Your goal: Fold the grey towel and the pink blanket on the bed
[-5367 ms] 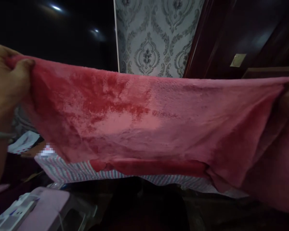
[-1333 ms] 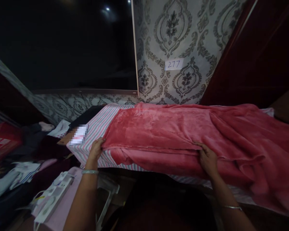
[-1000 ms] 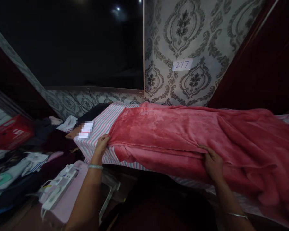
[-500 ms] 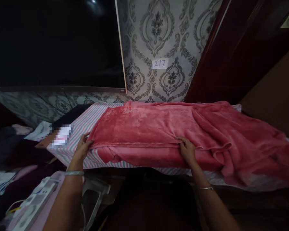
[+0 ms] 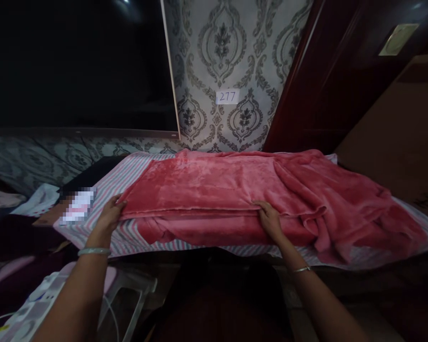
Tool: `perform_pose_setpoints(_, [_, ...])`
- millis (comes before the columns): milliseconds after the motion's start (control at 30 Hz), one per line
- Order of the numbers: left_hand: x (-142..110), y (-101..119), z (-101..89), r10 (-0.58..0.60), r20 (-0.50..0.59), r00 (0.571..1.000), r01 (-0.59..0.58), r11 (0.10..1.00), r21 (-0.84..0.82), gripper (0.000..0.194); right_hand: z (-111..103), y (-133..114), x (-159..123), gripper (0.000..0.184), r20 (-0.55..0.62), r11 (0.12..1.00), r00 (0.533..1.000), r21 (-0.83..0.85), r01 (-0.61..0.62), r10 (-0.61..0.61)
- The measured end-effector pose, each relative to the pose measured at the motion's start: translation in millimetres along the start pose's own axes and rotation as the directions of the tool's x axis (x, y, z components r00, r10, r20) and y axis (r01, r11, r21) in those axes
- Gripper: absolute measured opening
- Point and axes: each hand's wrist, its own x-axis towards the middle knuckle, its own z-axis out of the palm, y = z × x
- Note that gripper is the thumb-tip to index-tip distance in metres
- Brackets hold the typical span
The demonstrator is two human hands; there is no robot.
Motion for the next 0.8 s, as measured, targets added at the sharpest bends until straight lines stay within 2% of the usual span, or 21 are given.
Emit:
perform_pose_setpoints(100, [-0.2, -5.5, -5.4, -0.065, 0.065, 0.996, 0.064, 0.998, 0.018, 0.048, -4.2, -4.1, 0.5, 0.038, 0.087, 0.994, 0.994, -0.081, 0.072, -0.065])
perform_pose_setpoints(233, [-0.1, -3.8, -8.9, -0.075, 0.071, 0.995, 0.076, 0.997, -0.010, 0.051, -3.6, -19.3, -3.1, 0.048, 0.185, 0.948, 0.971, -0.251, 0.194, -0.150])
perform_pose_setpoints(333, [1.7, 8.8, -6.7, -0.055, 0.084, 0.995, 0.059, 0.997, -0.047, 0.052, 1.8, -30.9, -7.3, 0.055, 0.292, 0.866, 0.943, -0.419, 0.274, -0.158])
perform_pose_setpoints(500, [12.6, 47.0, 5.7, 0.045, 0.111, 0.993, -0.045, 0.999, -0.003, 0.052, 4.9, -42.5, 8.8, 0.053, 0.363, 0.762, 0.929, -0.580, 0.287, -0.074])
perform_pose_setpoints(567, [19.2, 66.4, 9.1, 0.077, 0.115, 0.990, -0.081, 0.996, 0.025, 0.053, 1.7, -50.4, 24.7, 0.054, 0.360, 0.759, 0.930, -0.582, 0.291, -0.081])
perform_pose_setpoints(667, [28.5, 91.5, 2.9, 0.163, 0.099, 0.982, -0.169, 0.984, 0.050, 0.054, -5.3, -68.4, 43.9, 0.055, 0.264, 0.781, 0.949, -0.550, 0.295, -0.173])
perform_pose_setpoints(733, [32.3, 97.1, -10.3, 0.218, 0.091, 0.972, -0.226, 0.970, 0.087, 0.054, -8.9, -79.2, 44.7, 0.055, 0.224, 0.793, 0.945, -0.517, 0.323, -0.239])
perform_pose_setpoints(800, [33.2, 88.4, -27.8, 0.227, 0.110, 0.968, -0.243, 0.954, 0.174, 0.052, -9.9, -83.1, 33.4, 0.055, 0.255, 0.794, 0.930, -0.489, 0.361, -0.265])
